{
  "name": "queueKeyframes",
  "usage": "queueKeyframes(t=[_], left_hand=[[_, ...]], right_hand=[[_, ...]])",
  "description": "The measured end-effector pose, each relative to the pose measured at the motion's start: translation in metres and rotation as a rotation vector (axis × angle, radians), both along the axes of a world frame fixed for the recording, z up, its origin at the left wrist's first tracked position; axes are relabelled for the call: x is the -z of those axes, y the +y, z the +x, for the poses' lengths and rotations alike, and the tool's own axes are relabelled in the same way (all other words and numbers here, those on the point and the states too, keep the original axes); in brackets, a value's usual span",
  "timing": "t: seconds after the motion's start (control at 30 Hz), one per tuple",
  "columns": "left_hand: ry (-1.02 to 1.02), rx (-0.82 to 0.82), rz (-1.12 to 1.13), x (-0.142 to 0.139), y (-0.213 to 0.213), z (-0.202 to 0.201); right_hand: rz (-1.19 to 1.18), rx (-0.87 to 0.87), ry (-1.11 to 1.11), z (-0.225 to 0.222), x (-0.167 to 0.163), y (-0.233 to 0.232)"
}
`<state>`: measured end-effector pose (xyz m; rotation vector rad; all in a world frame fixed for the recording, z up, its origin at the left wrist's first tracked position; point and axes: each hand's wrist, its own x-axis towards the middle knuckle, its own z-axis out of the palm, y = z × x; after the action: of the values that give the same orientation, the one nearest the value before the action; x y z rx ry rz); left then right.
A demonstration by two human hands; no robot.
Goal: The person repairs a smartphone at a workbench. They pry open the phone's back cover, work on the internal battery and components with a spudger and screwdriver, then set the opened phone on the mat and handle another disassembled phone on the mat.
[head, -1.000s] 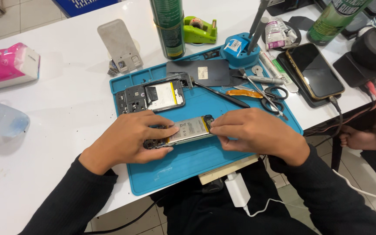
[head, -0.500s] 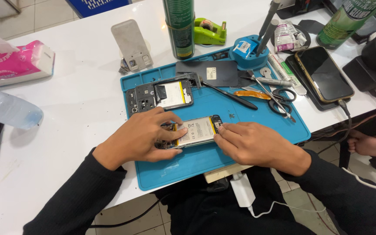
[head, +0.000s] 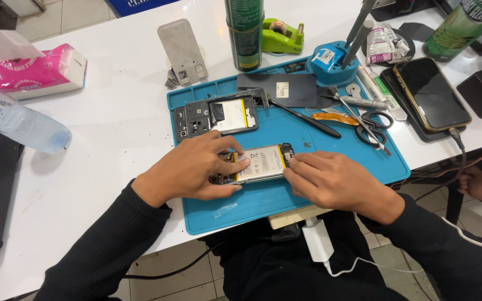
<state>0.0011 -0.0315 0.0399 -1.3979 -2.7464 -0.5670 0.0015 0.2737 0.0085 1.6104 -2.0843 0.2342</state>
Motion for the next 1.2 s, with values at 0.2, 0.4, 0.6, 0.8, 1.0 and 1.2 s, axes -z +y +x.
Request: queueKeyframes(t=[0.2, 0.4, 0.6, 0.8, 1.0, 1.2], left_hand=[[0.016, 0.004, -0.015, 0.0, 0.001, 0.0], [0.033, 0.003, -0.017, 0.0, 0.003, 0.001], [0.062, -0.002, -0.029, 0.003, 0.003, 0.002], [0.066, -0.008, -0.064, 0.002, 0.005, 0.004], [0.034, -0.028, -0.016, -0.002, 0.004, 0.004], [-0.011, -0.047, 0.154, 0.001, -0.019, -0.009]], right_hand=[[0.016, 0.001, -0.009, 0.002, -0.008, -0.013], [0.043, -0.008, 0.034, 0.002, -0.002, -0.029], [0.024, -0.038, 0.126, 0.003, 0.003, -0.035], [0.086, -0.033, 0.087, 0.002, -0.001, -0.04], [0.043, -0.005, -0.001, 0.006, -0.011, -0.045], [-0.109, 0.083, -0.149, 0.002, -0.024, -0.024]])
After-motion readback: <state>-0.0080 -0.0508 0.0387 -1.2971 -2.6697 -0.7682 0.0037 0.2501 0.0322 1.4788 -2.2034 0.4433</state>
